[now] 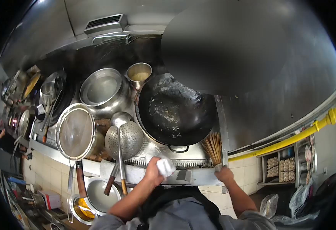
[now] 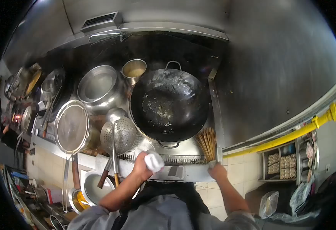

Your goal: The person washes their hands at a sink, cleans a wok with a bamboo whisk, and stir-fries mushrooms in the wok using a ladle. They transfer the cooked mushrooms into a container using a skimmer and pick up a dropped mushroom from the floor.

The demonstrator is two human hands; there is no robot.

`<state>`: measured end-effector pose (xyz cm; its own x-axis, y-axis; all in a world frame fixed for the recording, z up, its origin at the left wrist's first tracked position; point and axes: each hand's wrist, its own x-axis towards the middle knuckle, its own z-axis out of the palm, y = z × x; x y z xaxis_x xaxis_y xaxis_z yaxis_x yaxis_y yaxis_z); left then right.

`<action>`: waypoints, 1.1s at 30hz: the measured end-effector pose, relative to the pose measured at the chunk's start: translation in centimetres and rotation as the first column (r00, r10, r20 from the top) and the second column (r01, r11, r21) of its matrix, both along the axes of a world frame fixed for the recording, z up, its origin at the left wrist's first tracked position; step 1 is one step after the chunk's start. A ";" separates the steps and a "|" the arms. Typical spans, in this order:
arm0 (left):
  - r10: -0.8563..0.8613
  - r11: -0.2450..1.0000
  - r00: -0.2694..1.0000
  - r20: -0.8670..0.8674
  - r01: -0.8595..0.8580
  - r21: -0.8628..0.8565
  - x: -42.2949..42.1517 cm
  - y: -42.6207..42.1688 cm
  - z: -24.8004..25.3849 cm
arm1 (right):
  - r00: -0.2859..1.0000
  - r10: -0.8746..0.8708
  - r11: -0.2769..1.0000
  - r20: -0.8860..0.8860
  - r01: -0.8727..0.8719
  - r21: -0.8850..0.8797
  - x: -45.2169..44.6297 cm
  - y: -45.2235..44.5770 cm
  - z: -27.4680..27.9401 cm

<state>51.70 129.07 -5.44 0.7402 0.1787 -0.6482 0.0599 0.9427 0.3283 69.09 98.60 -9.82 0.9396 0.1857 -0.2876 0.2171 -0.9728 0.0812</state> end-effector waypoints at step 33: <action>0.284 0.914 0.926 -0.250 -0.182 0.364 9.0 -2.2 -4.5 | 0.826 0.560 0.828 0.069 -0.557 -0.060 19.8 28.4 15.7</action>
<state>60.71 126.87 -9.90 0.4381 0.5622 -0.7014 -0.0071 0.7824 0.6227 88.92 127.02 5.86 0.6984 0.6767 -0.2330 0.7136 -0.6833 0.1546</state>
